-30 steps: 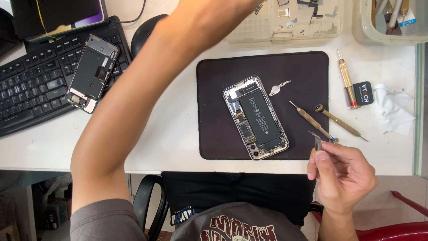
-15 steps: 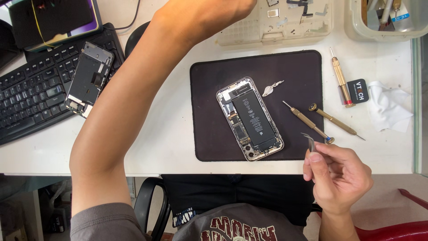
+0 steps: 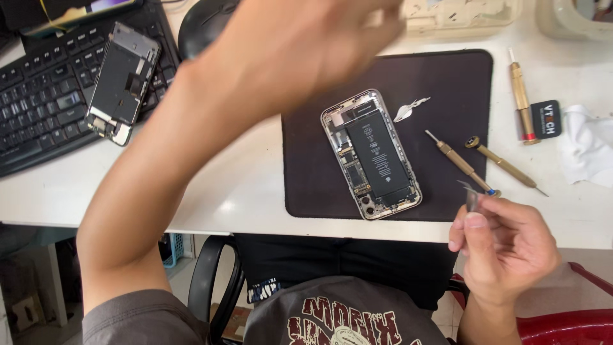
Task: The person disassembles a smartphone on a workbench. They use a screwdriver to remove screws from the internal frame and tweezers to lift and remove small components and ribbon cables from the motherboard area.
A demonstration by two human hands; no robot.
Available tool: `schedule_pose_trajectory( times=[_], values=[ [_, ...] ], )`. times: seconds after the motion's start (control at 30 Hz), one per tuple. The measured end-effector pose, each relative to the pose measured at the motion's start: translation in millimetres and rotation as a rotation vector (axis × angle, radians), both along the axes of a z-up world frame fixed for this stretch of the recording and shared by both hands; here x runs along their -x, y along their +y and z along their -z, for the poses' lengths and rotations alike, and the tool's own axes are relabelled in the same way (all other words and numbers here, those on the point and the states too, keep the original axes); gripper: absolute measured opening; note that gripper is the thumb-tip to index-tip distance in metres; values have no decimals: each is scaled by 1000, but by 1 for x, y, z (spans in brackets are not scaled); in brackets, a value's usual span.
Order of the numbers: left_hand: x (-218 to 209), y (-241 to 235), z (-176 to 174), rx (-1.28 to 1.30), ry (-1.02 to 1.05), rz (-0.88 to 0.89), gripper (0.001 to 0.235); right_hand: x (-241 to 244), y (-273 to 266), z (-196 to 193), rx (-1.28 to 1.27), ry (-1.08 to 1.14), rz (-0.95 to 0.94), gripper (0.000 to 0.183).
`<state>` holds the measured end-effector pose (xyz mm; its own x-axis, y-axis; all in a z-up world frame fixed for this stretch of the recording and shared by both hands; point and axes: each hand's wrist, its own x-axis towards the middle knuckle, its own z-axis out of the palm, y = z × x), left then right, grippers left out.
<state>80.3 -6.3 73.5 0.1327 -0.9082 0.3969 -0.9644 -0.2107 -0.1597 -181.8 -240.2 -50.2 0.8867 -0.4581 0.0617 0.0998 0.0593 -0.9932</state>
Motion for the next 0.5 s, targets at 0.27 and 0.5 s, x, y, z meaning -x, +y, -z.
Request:
schedule_pose_trajectory(
  times=[0.27, 0.5],
  values=[
    [65, 33, 16, -88, 492, 2, 53, -2, 5, -11, 259, 71, -96, 21],
    [66, 31, 47, -42, 601, 79, 69, -20, 17, -40, 836, 91, -253, 23]
  ],
)
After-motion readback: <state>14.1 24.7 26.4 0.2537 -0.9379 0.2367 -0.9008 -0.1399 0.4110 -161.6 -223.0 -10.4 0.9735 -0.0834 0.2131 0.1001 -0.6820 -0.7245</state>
